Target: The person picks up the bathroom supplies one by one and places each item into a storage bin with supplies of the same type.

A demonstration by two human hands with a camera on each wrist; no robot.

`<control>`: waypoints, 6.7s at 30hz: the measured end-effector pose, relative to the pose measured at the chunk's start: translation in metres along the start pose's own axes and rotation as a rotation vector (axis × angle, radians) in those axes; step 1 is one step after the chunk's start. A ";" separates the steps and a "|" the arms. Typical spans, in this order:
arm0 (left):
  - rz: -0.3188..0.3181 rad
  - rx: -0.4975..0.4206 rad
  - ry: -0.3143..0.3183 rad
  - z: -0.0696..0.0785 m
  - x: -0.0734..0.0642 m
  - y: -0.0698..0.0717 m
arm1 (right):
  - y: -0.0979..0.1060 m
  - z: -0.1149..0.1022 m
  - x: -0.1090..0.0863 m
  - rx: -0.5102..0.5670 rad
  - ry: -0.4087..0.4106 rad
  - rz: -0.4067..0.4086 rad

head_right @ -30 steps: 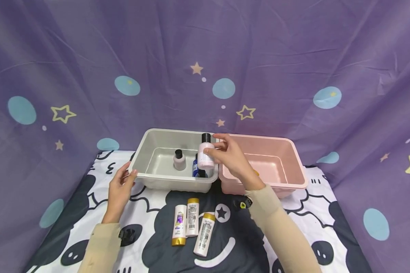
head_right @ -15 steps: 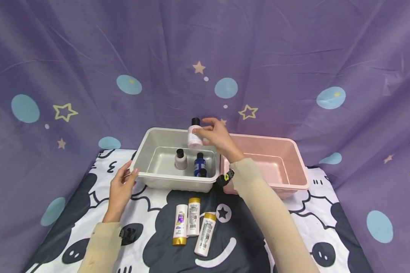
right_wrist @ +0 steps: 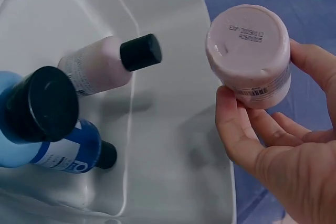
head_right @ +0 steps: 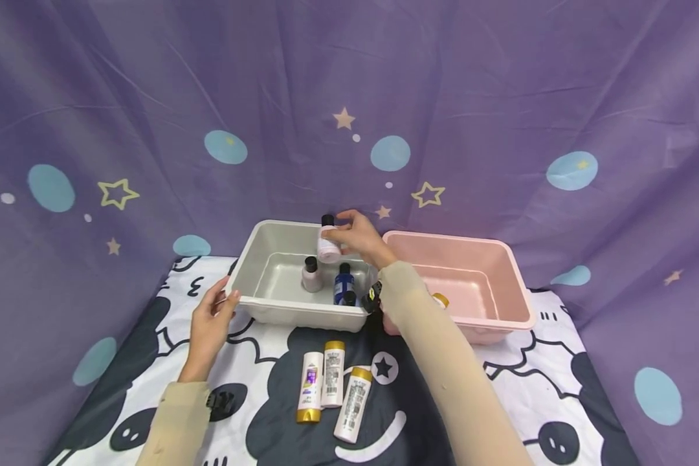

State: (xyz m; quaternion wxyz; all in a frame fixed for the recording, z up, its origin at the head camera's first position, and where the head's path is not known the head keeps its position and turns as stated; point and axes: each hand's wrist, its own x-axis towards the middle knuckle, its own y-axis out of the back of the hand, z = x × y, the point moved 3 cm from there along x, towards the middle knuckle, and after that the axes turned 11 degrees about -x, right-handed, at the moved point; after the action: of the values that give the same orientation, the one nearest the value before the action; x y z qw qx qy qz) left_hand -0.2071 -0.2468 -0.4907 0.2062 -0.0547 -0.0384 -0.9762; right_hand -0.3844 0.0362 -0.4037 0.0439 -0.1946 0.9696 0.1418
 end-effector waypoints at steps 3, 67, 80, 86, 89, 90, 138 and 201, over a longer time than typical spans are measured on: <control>-0.006 0.001 0.002 0.001 -0.001 -0.002 | -0.002 0.005 0.003 -0.023 -0.007 -0.011; 0.071 0.161 -0.078 0.014 -0.003 -0.004 | 0.049 0.016 -0.157 -0.197 0.280 0.235; 0.083 0.146 -0.033 0.015 -0.010 -0.004 | 0.042 0.052 -0.205 -0.194 0.286 0.269; 0.091 0.104 0.030 0.017 -0.025 -0.004 | 0.039 0.066 -0.220 -0.192 0.307 0.261; 0.080 0.081 0.045 0.019 -0.036 -0.005 | 0.041 0.070 -0.226 -0.233 0.342 0.283; 0.077 0.077 0.049 0.018 -0.040 -0.006 | 0.043 0.072 -0.229 -0.246 0.346 0.291; -0.423 0.360 0.065 -0.024 -0.112 -0.069 | 0.171 0.135 -0.286 -0.446 -0.076 1.055; -0.481 0.319 0.157 -0.039 -0.113 -0.087 | 0.178 0.173 -0.270 0.204 -0.079 1.027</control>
State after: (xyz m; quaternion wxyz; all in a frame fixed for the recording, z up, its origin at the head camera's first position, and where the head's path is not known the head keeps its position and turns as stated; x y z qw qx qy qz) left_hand -0.1437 -0.1264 -0.5479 -0.0226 0.0646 -0.1869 -0.9800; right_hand -0.2004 0.3428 -0.4848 0.0241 0.3164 0.9466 0.0574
